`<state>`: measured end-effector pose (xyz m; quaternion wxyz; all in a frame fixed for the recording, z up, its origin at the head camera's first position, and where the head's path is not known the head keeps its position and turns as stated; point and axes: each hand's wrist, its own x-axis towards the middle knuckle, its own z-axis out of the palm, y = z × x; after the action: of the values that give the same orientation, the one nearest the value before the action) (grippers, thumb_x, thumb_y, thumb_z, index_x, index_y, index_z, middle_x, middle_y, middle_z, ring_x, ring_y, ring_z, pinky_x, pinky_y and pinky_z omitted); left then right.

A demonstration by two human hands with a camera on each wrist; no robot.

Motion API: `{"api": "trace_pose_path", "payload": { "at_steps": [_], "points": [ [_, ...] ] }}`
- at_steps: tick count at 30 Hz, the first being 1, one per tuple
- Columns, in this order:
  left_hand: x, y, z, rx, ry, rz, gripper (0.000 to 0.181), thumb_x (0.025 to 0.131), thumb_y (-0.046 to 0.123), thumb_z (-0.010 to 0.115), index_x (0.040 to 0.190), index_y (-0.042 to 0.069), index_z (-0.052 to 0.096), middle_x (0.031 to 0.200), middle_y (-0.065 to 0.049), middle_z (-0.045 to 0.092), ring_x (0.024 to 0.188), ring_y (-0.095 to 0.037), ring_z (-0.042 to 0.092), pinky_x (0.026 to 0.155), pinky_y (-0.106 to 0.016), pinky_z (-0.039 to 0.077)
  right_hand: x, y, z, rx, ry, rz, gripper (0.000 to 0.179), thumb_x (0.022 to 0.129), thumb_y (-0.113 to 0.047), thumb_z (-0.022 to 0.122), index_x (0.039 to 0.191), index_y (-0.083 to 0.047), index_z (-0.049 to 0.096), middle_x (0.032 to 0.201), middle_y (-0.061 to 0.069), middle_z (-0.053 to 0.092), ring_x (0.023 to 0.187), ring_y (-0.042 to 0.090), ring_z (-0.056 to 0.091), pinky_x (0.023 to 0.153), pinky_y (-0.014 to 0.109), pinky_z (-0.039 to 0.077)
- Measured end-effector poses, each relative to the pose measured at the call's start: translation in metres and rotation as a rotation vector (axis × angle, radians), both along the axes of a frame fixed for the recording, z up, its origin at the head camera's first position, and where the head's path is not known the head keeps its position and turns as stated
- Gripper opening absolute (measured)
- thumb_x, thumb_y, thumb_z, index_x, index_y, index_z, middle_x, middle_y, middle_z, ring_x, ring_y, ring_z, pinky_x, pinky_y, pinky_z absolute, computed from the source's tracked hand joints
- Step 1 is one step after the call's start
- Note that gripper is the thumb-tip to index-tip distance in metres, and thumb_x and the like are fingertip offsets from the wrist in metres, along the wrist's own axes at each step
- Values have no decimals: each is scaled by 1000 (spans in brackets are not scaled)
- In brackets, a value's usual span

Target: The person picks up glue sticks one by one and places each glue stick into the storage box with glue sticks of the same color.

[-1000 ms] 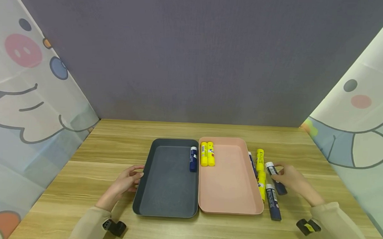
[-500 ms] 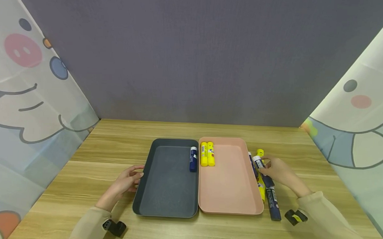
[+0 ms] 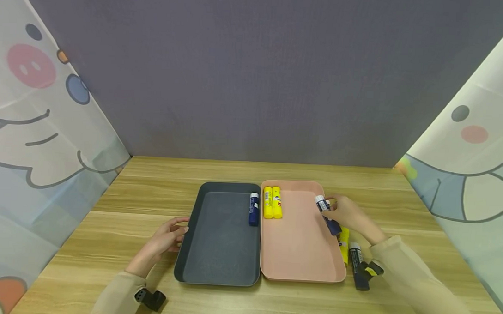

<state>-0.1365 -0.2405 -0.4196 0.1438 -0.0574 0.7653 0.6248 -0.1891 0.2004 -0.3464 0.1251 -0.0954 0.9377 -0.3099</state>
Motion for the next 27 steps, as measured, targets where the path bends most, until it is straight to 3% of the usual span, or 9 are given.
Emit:
{"api": "trace_pose_path", "payload": {
  "at_steps": [11, 16, 23, 27],
  "points": [
    [-1, 0, 2, -2, -9, -8, 43, 92, 9, 45, 130, -6, 32, 101, -14, 53, 69, -13, 58, 59, -33, 49, -14, -28, 2, -77, -66, -15, 48, 84, -9, 56, 124, 10, 38, 81, 17, 53, 57, 15, 51, 51, 31, 46],
    [-1, 0, 1, 0, -6, -2, 44, 91, 11, 47, 129, -5, 33, 101, -14, 53, 68, -12, 58, 58, -33, 49, -20, -42, 1, -60, -36, -22, 48, 83, -9, 58, 123, 9, 40, 80, 16, 51, 55, 14, 51, 49, 27, 46],
    [-1, -2, -1, 5, -8, -35, 48, 90, 16, 49, 129, -5, 31, 99, -10, 52, 66, -10, 57, 58, -31, 49, -25, -61, -2, -84, 14, -20, 44, 79, -7, 62, 119, 7, 48, 84, 18, 53, 57, 15, 53, 52, 32, 50],
    [-1, 0, 0, 6, -10, -9, 44, 91, 12, 47, 129, -5, 33, 101, -14, 52, 67, -11, 56, 57, -32, 48, -28, -72, -4, -57, 30, -18, 43, 78, -10, 64, 116, 5, 50, 81, 14, 58, 53, 12, 53, 51, 30, 49]
  ]
}}
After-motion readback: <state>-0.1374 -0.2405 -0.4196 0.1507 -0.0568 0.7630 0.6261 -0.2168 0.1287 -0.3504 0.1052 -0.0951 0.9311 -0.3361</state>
